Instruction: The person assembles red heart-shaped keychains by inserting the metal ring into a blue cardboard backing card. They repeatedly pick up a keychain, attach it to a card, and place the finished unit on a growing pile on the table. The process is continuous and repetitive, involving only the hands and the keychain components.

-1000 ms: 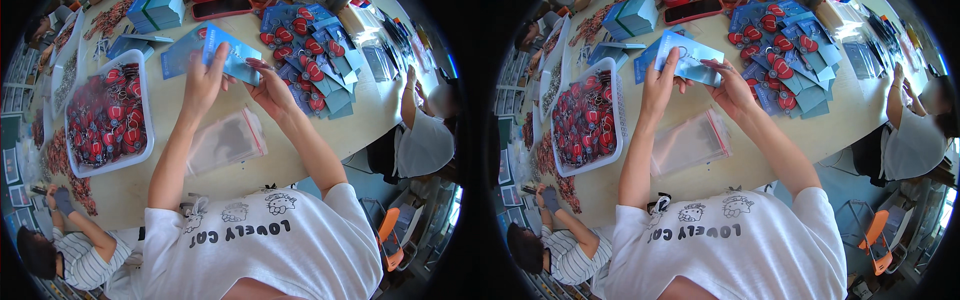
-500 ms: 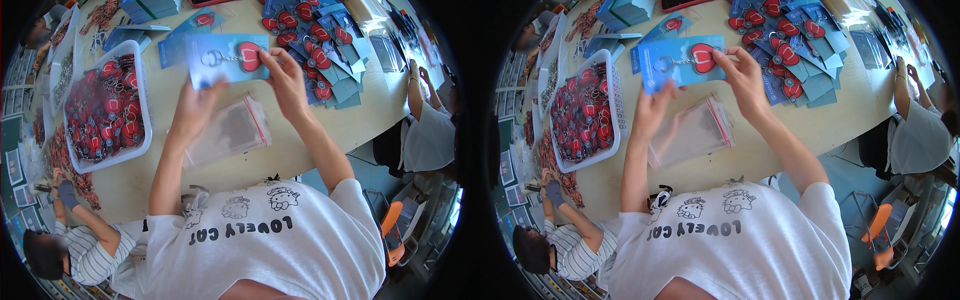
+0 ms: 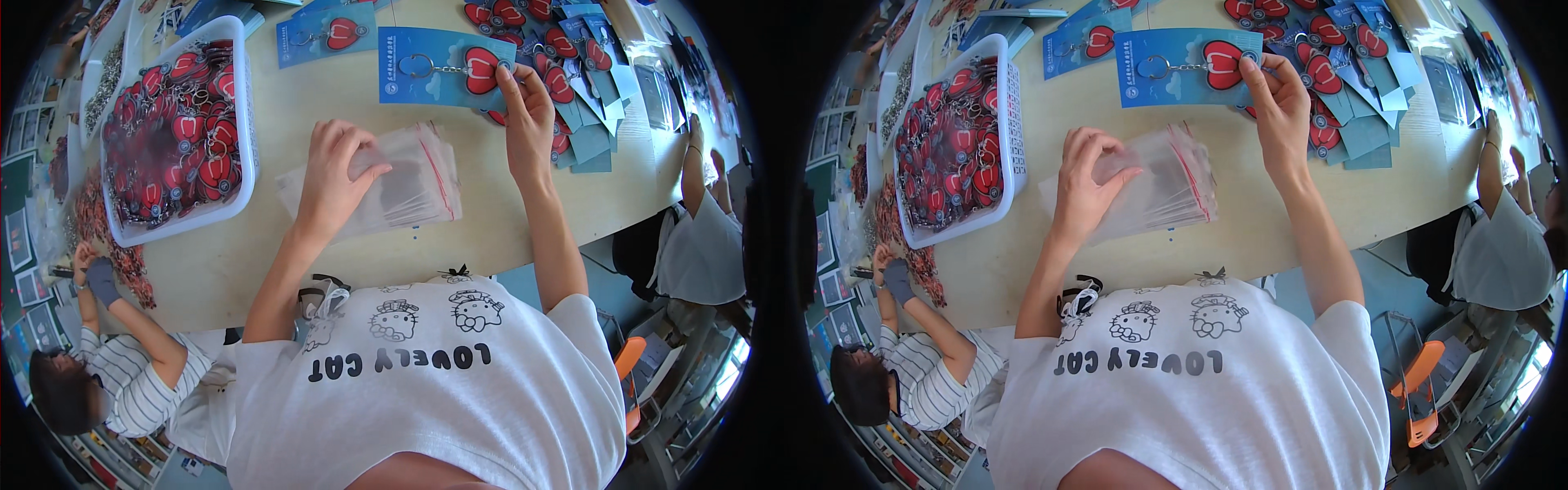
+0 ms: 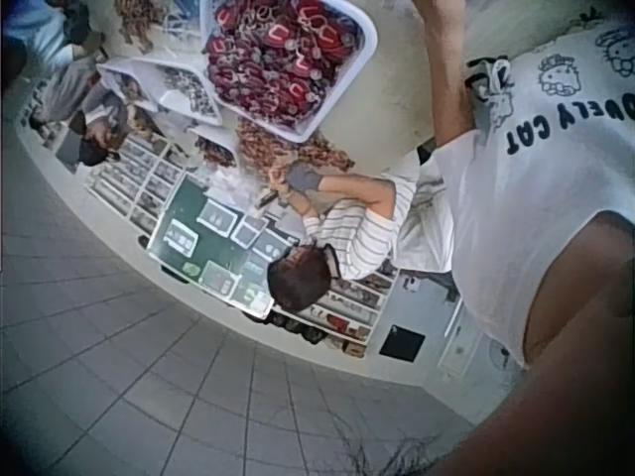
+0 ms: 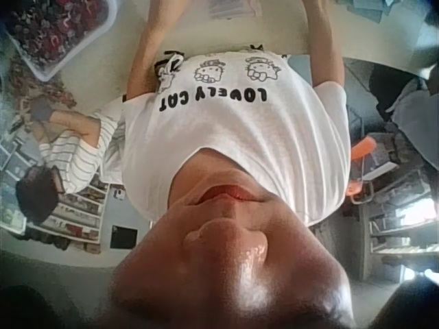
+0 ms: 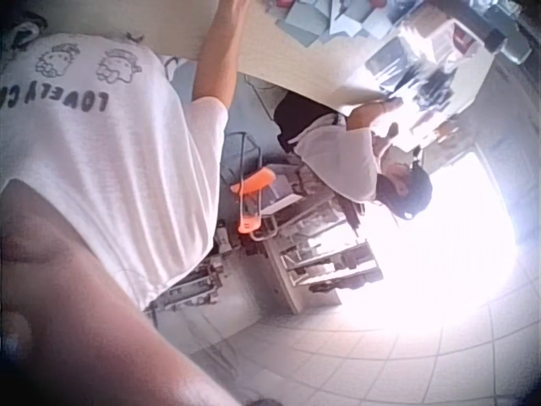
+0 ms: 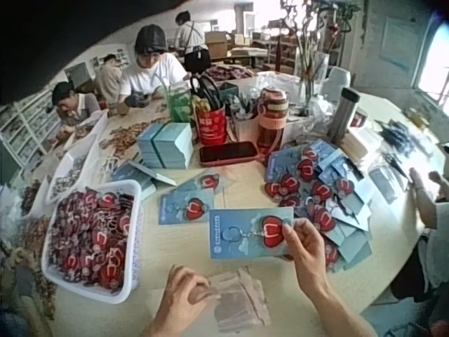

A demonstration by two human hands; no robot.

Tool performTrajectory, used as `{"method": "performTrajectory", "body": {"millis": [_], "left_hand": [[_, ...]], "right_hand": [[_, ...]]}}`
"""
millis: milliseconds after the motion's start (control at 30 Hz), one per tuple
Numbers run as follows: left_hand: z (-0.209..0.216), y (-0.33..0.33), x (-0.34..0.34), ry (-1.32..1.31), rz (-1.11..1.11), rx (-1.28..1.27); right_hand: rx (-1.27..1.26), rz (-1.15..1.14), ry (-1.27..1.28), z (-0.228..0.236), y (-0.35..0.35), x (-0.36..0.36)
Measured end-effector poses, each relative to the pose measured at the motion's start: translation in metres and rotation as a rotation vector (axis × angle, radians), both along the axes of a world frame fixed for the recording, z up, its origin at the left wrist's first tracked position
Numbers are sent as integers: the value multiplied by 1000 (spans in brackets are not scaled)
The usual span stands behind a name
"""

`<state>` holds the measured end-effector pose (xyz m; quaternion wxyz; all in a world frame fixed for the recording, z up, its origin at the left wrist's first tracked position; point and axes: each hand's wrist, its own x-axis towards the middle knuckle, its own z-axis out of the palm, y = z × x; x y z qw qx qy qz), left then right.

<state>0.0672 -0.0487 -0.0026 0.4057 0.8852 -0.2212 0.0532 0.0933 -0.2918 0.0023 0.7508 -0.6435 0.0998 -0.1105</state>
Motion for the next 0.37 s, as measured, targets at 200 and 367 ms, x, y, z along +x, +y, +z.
{"method": "performTrajectory", "body": {"millis": [200, 367], "left_hand": [[-3, 9, 2, 280, -14, -174], [7, 18, 10, 254, -87, -212]], "right_hand": [[56, 19, 25, -5, -14, -8], [60, 41, 7, -17, -22, -12]]}}
